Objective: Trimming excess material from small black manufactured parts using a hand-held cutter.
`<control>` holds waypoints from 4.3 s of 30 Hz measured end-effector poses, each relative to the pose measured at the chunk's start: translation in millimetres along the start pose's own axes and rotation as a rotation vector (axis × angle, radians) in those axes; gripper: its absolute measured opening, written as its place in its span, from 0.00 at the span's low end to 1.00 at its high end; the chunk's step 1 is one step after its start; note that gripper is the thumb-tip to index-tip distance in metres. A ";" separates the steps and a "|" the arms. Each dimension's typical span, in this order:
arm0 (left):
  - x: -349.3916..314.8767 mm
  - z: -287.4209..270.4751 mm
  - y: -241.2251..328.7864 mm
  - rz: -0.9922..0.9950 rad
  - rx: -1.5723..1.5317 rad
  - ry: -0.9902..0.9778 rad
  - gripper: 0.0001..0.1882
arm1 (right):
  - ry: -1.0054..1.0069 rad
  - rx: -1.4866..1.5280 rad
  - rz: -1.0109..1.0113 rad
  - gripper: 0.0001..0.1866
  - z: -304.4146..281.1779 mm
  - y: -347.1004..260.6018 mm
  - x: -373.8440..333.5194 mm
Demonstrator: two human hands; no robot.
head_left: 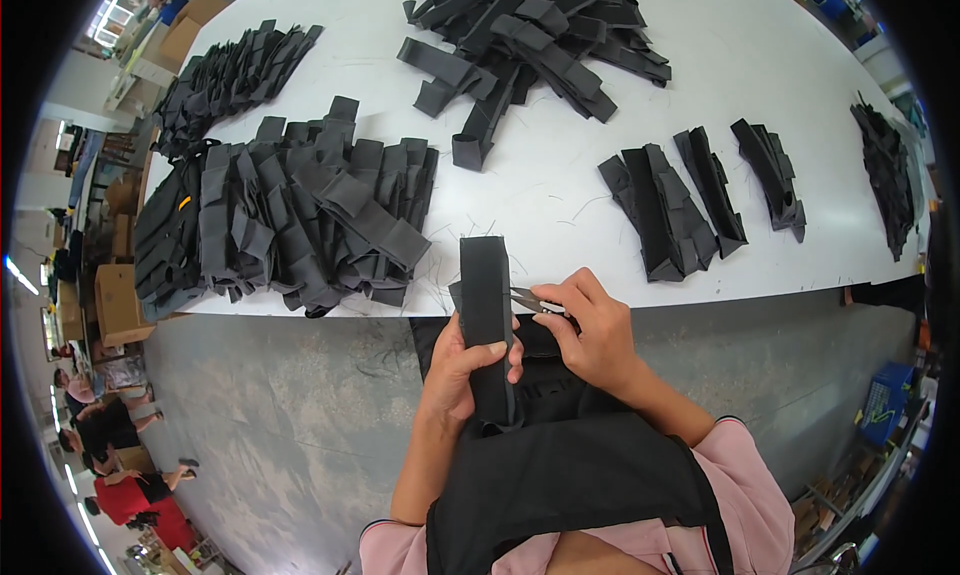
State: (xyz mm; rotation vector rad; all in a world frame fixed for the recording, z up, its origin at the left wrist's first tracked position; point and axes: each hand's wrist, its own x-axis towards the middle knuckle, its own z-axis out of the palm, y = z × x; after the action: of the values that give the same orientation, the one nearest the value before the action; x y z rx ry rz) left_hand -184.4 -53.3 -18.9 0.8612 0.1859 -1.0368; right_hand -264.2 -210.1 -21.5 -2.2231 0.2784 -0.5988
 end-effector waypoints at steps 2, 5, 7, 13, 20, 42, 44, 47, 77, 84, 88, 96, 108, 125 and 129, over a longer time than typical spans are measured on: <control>0.0 -3.5 -0.4 -0.002 -0.014 -0.023 0.21 | -0.033 0.049 0.013 0.13 -0.8 0.4 0.9; -0.9 -5.2 0.4 -0.019 -0.017 -0.015 0.21 | -0.056 0.026 0.002 0.13 -0.3 2.0 0.0; -0.6 -3.9 0.3 -0.031 -0.021 -0.020 0.21 | -0.029 0.030 -0.005 0.12 2.4 5.7 -1.6; -1.5 -1.1 1.7 -0.037 -0.002 -0.021 0.20 | 0.026 0.118 0.000 0.12 3.3 6.3 -6.2; -2.3 -2.8 0.7 -0.049 0.134 -0.034 0.22 | -0.051 0.224 0.004 0.12 2.6 -1.7 -0.4; -2.5 4.8 -3.5 0.003 0.231 -0.107 0.27 | -0.050 0.172 0.000 0.11 10.9 0.2 5.9; -2.2 2.2 -3.2 -0.062 0.098 -0.111 0.27 | -0.015 0.315 0.140 0.11 8.4 2.9 10.3; 1.1 -5.5 -6.0 -0.157 0.029 -0.108 0.29 | -0.094 0.491 0.292 0.11 4.7 15.5 32.2; 19.1 6.8 9.1 -0.002 0.124 -0.156 0.23 | -0.045 0.288 0.098 0.13 -25.4 7.0 28.6; 14.6 10.7 18.1 -0.094 0.199 -0.234 0.22 | -0.198 -0.137 -0.196 0.14 -39.4 6.7 39.6; 11.4 14.0 17.2 -0.088 0.220 -0.236 0.21 | -0.168 0.562 0.098 0.13 -16.2 23.7 28.4; 8.9 8.1 18.9 -0.122 0.283 -0.210 0.21 | -0.160 0.353 0.179 0.13 -26.7 15.2 23.5; 10.1 11.3 19.3 -0.229 0.185 -0.294 0.21 | -0.485 0.112 -0.328 0.14 -64.1 27.1 65.3; 14.2 12.9 20.6 -0.239 0.278 -0.291 0.21 | -0.404 0.259 -0.109 0.14 -58.1 29.9 45.8; 12.5 9.8 18.3 -0.096 0.535 -0.172 0.18 | -0.274 0.528 0.235 0.12 -45.8 38.6 26.0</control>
State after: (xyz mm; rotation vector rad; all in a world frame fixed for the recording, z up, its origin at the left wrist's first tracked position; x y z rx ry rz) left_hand -165.4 -64.6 -8.9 1.2445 -0.2085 -1.2693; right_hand -264.9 -275.2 -16.0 -1.7028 0.2056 -0.2019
